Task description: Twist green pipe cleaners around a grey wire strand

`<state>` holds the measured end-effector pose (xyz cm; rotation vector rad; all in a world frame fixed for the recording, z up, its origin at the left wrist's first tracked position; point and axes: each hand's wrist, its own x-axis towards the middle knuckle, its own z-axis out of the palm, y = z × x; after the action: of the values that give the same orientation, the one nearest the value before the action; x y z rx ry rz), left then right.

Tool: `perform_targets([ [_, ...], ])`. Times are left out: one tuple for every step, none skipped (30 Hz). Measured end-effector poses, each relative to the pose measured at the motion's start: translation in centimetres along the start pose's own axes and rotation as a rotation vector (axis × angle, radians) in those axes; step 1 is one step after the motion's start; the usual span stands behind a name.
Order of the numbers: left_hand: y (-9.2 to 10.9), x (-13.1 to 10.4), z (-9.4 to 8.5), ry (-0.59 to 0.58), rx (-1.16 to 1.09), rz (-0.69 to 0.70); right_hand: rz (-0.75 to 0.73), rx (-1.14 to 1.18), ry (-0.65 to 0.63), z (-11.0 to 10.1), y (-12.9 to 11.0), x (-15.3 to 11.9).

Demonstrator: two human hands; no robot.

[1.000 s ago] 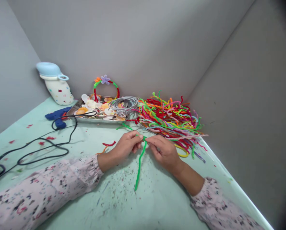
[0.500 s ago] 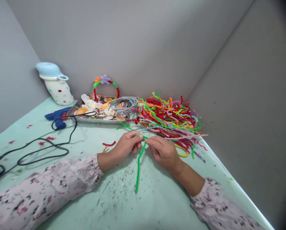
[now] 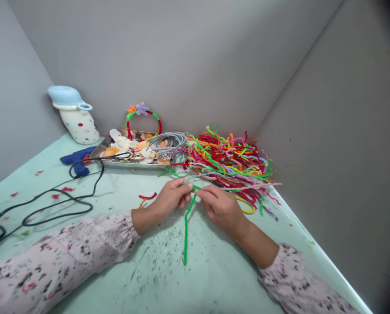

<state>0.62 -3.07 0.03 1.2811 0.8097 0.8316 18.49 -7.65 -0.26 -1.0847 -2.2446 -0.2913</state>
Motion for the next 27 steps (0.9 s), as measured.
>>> perform_targets([
  [0.03, 0.01, 0.01, 0.001, 0.001, 0.000, 0.001, -0.010, -0.002, -0.08, -0.06, 0.07],
  [0.04, 0.03, 0.01, 0.002, 0.002, 0.001, 0.003, -0.018, -0.005, -0.16, -0.12, 0.12],
  [0.03, 0.05, 0.01, 0.004, 0.003, 0.004, 0.006, -0.021, -0.008, -0.22, -0.19, 0.15],
  [0.01, 0.06, 0.01, 0.007, 0.004, 0.007, 0.011, -0.018, -0.012, -0.25, -0.26, 0.16],
  [-0.04, 0.07, -0.01, 0.009, 0.007, 0.008, 0.019, -0.006, -0.015, -0.25, -0.34, 0.15],
  [-0.11, 0.07, -0.03, 0.010, 0.012, 0.009, 0.033, 0.017, -0.014, -0.21, -0.41, 0.14],
  [-0.19, 0.07, -0.06, 0.008, 0.019, 0.011, 0.053, 0.052, -0.006, -0.16, -0.49, 0.12],
  [-0.28, 0.05, -0.09, 0.002, 0.030, 0.016, 0.079, 0.099, 0.009, -0.08, -0.57, 0.10],
  [-0.37, 0.03, -0.12, -0.005, 0.044, 0.024, 0.111, 0.155, 0.030, -0.01, -0.64, 0.10],
  [-0.45, 0.01, -0.15, -0.015, 0.059, 0.033, 0.150, 0.215, 0.052, 0.05, -0.71, 0.12],
  [-0.52, -0.03, -0.18, -0.025, 0.074, 0.044, 0.195, 0.274, 0.075, 0.09, -0.76, 0.15],
  [-0.55, -0.07, -0.19, -0.035, 0.090, 0.055, 0.246, 0.331, 0.093, 0.09, -0.80, 0.20],
  [-0.56, -0.12, -0.20, -0.044, 0.105, 0.066, 0.305, 0.383, 0.106, 0.08, -0.81, 0.25],
  [-0.55, -0.18, -0.19, -0.051, 0.122, 0.074, 0.370, 0.431, 0.110, 0.04, -0.81, 0.30],
  [-0.52, -0.24, -0.18, -0.057, 0.138, 0.081, 0.435, 0.474, 0.106, -0.01, -0.80, 0.36],
  [-0.48, -0.30, -0.16, -0.061, 0.154, 0.087, 0.494, 0.512, 0.093, -0.07, -0.78, 0.40],
  [-0.44, -0.36, -0.14, -0.063, 0.171, 0.091, 0.542, 0.544, 0.074, -0.12, -0.77, 0.45],
  [-0.41, -0.40, -0.12, -0.065, 0.186, 0.095, 0.575, 0.567, 0.052, -0.16, -0.77, 0.49],
  [-0.39, -0.44, -0.11, -0.065, 0.198, 0.100, 0.595, 0.584, 0.033, -0.20, -0.78, 0.52],
  [-0.39, -0.46, -0.11, -0.066, 0.207, 0.105, 0.605, 0.594, 0.018, -0.22, -0.81, 0.57],
  [-0.41, -0.47, -0.10, -0.067, 0.215, 0.109, 0.608, 0.601, 0.007, -0.24, -0.85, 0.61],
  [-0.43, -0.47, -0.11, -0.068, 0.223, 0.112, 0.607, 0.605, -0.004, -0.25, -0.90, 0.66],
  [-0.46, -0.46, -0.11, -0.068, 0.229, 0.113, 0.604, 0.609, -0.016, -0.26, -0.94, 0.71],
  [-0.49, -0.44, -0.11, -0.067, 0.234, 0.112, 0.602, 0.614, -0.028, -0.26, -0.96, 0.75],
  [-0.51, -0.43, -0.10, -0.067, 0.238, 0.112, 0.602, 0.620, -0.042, -0.26, -0.97, 0.79],
  [-0.52, -0.42, -0.09, -0.067, 0.240, 0.112, 0.603, 0.625, -0.055, -0.26, -0.95, 0.82],
  [-0.51, -0.41, -0.08, -0.065, 0.241, 0.111, 0.604, 0.628, -0.065, -0.26, -0.91, 0.83],
])
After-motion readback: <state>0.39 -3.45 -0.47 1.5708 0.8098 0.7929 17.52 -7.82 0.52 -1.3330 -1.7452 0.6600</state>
